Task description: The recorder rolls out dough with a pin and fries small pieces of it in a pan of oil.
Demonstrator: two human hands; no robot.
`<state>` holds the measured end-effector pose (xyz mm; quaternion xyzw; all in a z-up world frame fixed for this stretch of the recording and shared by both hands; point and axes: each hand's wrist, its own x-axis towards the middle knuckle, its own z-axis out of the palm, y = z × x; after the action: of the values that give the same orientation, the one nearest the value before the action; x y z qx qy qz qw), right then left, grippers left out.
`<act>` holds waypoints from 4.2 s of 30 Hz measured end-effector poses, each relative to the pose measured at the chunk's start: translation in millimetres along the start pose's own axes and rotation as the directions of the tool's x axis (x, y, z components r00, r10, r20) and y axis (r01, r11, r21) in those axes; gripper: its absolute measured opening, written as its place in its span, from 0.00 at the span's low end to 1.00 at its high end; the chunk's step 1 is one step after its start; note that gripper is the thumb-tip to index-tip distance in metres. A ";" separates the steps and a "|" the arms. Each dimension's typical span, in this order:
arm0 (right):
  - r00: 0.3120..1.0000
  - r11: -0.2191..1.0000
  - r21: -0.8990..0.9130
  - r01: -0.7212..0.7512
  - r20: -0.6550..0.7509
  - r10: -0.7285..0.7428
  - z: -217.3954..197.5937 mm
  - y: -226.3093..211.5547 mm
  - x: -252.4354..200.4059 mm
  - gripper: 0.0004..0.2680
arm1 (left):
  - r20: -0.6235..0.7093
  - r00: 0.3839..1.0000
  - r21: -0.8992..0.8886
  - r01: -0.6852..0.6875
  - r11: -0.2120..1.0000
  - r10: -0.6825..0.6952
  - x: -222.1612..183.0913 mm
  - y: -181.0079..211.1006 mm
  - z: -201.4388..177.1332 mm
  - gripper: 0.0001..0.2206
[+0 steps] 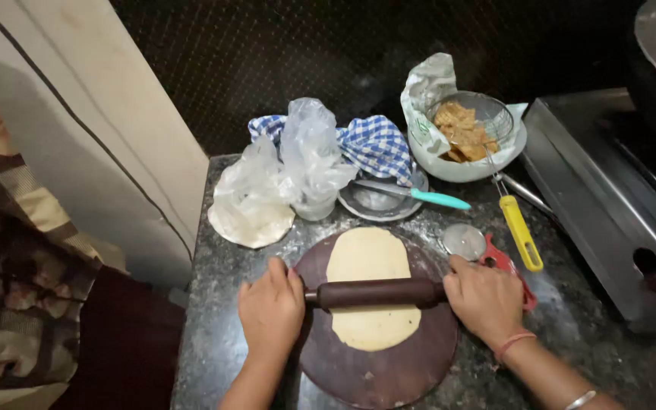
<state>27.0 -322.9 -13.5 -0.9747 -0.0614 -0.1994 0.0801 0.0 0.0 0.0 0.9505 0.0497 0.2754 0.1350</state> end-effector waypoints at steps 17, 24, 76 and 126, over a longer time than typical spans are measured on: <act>0.998 1.000 0.004 -0.009 0.055 0.009 -34.6 -2.7 -69.6 0.08 | 0.154 0.979 0.035 -0.141 0.989 0.134 -83.2 -8.9 -29.1 0.11; 0.996 0.997 -0.028 -0.065 0.065 0.067 -22.0 -6.7 -55.7 0.08 | 0.088 0.980 0.039 -0.183 0.982 0.179 -63.6 -9.3 -20.0 0.12; 0.906 0.979 0.035 -0.199 0.387 0.170 -26.5 -2.3 -92.3 0.10 | 0.214 0.976 0.140 -0.060 0.988 0.030 -75.8 -11.8 -25.9 0.10; 0.856 0.968 0.056 -0.245 0.481 0.189 -49.3 -13.8 -49.5 0.08 | 0.359 0.927 0.029 -0.127 0.992 0.108 -70.2 -9.7 -32.8 0.21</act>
<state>-38.9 -322.7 13.4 -0.9882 0.0197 0.0579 0.1407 -77.0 4.9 -12.0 0.9891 -0.0255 0.1046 0.1006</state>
